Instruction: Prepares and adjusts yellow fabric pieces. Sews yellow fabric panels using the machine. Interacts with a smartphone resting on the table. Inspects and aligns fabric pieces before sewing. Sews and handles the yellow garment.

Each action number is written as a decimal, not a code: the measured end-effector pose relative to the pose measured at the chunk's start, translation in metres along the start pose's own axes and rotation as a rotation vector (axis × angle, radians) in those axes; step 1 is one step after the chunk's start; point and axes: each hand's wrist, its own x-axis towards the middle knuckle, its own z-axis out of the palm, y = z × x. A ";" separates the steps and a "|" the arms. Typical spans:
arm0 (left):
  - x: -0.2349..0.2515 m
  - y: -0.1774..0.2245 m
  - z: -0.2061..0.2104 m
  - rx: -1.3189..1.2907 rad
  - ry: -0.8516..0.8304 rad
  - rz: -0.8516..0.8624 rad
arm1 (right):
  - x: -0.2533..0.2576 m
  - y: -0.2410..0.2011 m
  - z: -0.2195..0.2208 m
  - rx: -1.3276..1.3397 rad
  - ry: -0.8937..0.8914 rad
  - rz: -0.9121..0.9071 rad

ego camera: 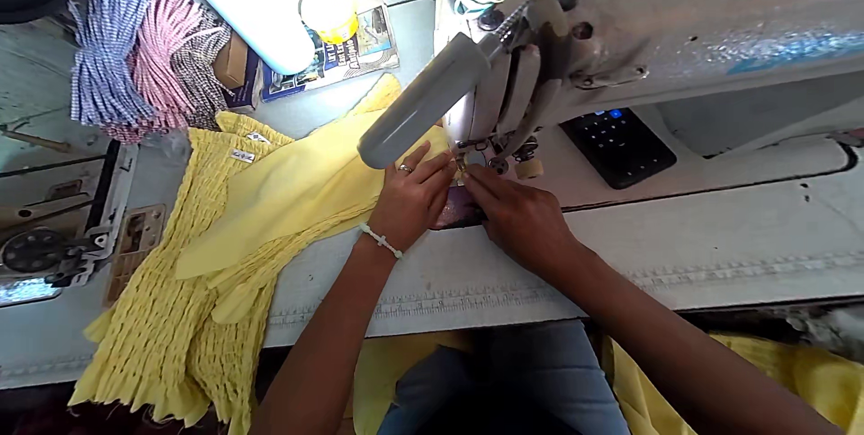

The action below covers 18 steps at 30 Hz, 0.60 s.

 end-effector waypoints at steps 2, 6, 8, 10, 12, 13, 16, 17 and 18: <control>0.002 -0.001 0.001 0.006 -0.004 -0.006 | 0.001 0.001 0.001 0.002 0.009 0.008; 0.001 0.001 0.002 0.020 0.004 -0.016 | 0.002 0.002 0.000 0.030 0.014 0.030; 0.001 0.002 0.003 0.030 -0.004 -0.021 | 0.002 0.002 0.000 0.043 0.012 0.054; 0.002 0.003 0.002 0.020 -0.021 -0.037 | 0.002 0.003 0.001 0.047 0.014 0.061; 0.004 0.003 -0.005 -0.014 -0.079 -0.053 | 0.001 0.003 0.001 0.055 0.020 0.065; 0.007 0.002 -0.012 -0.028 -0.131 -0.052 | 0.000 0.003 0.002 0.061 0.027 0.066; 0.022 -0.016 -0.042 -0.024 -0.279 0.050 | -0.003 0.004 0.002 0.077 0.043 0.058; 0.026 -0.025 -0.051 0.001 -0.286 0.127 | -0.005 0.006 0.001 0.099 0.048 0.053; 0.028 -0.037 -0.055 0.040 -0.280 0.220 | -0.008 0.007 0.001 0.128 0.054 0.054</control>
